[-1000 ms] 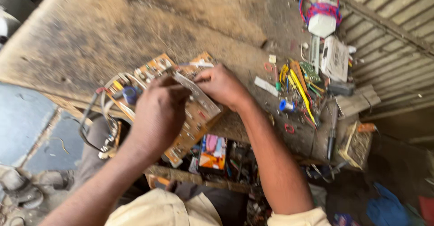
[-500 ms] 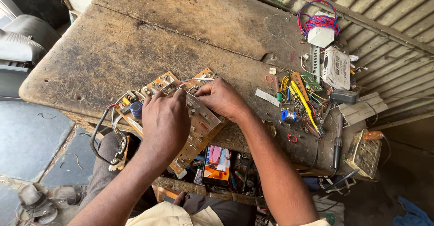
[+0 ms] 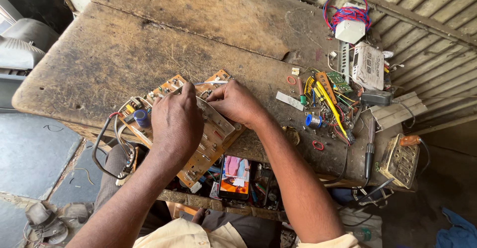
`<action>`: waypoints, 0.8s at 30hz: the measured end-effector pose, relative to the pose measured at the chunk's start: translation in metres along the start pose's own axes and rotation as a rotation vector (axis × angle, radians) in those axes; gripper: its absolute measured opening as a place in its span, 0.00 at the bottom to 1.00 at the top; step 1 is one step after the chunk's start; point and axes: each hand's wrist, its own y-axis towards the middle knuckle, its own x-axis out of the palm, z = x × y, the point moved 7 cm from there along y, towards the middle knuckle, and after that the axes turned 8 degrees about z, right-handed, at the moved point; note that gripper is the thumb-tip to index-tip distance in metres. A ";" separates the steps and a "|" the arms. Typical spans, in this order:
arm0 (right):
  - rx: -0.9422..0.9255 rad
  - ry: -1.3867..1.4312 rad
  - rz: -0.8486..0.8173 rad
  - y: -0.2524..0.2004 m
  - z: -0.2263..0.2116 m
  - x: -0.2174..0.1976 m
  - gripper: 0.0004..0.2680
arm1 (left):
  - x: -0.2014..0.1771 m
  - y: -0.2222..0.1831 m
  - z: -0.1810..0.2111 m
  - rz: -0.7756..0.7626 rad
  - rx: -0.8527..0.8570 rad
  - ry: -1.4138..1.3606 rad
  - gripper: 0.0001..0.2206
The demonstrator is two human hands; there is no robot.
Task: The person manipulates an electronic circuit board and various components on a wooden workbench, handling wires and smaller electronic parts by hand.
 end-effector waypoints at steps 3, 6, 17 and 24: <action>-0.014 -0.008 0.023 0.002 0.001 -0.001 0.10 | 0.002 0.002 0.001 0.019 0.013 0.013 0.14; -0.039 0.021 0.028 0.003 0.004 0.001 0.09 | 0.006 0.001 0.001 0.008 0.016 0.032 0.14; -0.044 -0.007 0.031 -0.001 -0.002 -0.001 0.09 | 0.008 -0.001 0.003 -0.001 0.039 0.045 0.10; -0.003 -0.028 0.022 -0.001 -0.003 0.000 0.10 | 0.012 0.000 0.001 -0.066 -0.001 0.053 0.08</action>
